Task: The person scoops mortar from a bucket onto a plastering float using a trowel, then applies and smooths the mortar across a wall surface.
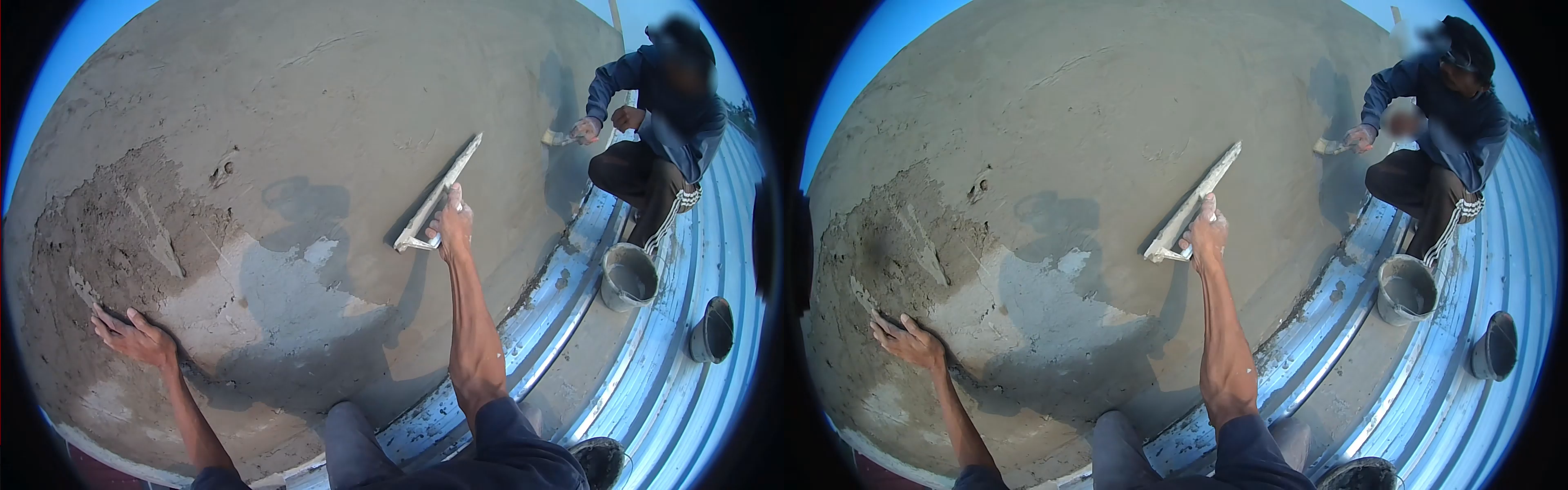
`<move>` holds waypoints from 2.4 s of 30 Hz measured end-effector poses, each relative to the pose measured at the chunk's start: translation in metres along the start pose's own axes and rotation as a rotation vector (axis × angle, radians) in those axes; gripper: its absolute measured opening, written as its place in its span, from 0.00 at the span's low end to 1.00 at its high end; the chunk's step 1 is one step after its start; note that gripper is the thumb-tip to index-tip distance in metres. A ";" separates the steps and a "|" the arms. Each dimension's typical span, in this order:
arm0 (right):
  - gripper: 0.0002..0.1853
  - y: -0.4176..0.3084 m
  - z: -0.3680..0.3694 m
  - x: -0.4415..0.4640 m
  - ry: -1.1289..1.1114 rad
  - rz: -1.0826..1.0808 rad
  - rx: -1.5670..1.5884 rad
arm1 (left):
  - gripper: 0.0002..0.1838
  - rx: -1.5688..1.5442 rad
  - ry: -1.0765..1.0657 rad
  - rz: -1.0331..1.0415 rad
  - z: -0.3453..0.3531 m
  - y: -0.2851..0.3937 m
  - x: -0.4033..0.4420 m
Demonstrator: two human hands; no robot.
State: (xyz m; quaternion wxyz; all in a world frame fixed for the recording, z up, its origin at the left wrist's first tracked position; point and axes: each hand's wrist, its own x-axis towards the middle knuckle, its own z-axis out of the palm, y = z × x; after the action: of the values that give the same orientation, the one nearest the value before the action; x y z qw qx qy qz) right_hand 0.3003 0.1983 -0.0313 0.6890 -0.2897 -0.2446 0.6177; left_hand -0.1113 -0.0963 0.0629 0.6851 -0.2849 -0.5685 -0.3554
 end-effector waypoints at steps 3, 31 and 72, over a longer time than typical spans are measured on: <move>0.25 -0.023 0.053 -0.025 -0.063 -0.158 -0.252 | 0.33 0.011 0.000 -0.046 0.002 0.001 0.000; 0.28 -0.173 0.101 0.064 0.151 -1.105 -0.965 | 0.32 0.007 -0.055 -0.078 -0.012 0.003 0.005; 0.18 -0.054 0.193 -0.128 -0.413 -1.014 -0.976 | 0.33 -0.005 -0.066 -0.120 -0.011 0.007 0.006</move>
State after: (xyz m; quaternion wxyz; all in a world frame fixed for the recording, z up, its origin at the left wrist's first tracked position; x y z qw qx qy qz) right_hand 0.1889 0.0862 0.1467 0.6228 -0.2923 -0.7207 0.0856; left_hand -0.0988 -0.1025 0.0668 0.6428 -0.2636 -0.6060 -0.3875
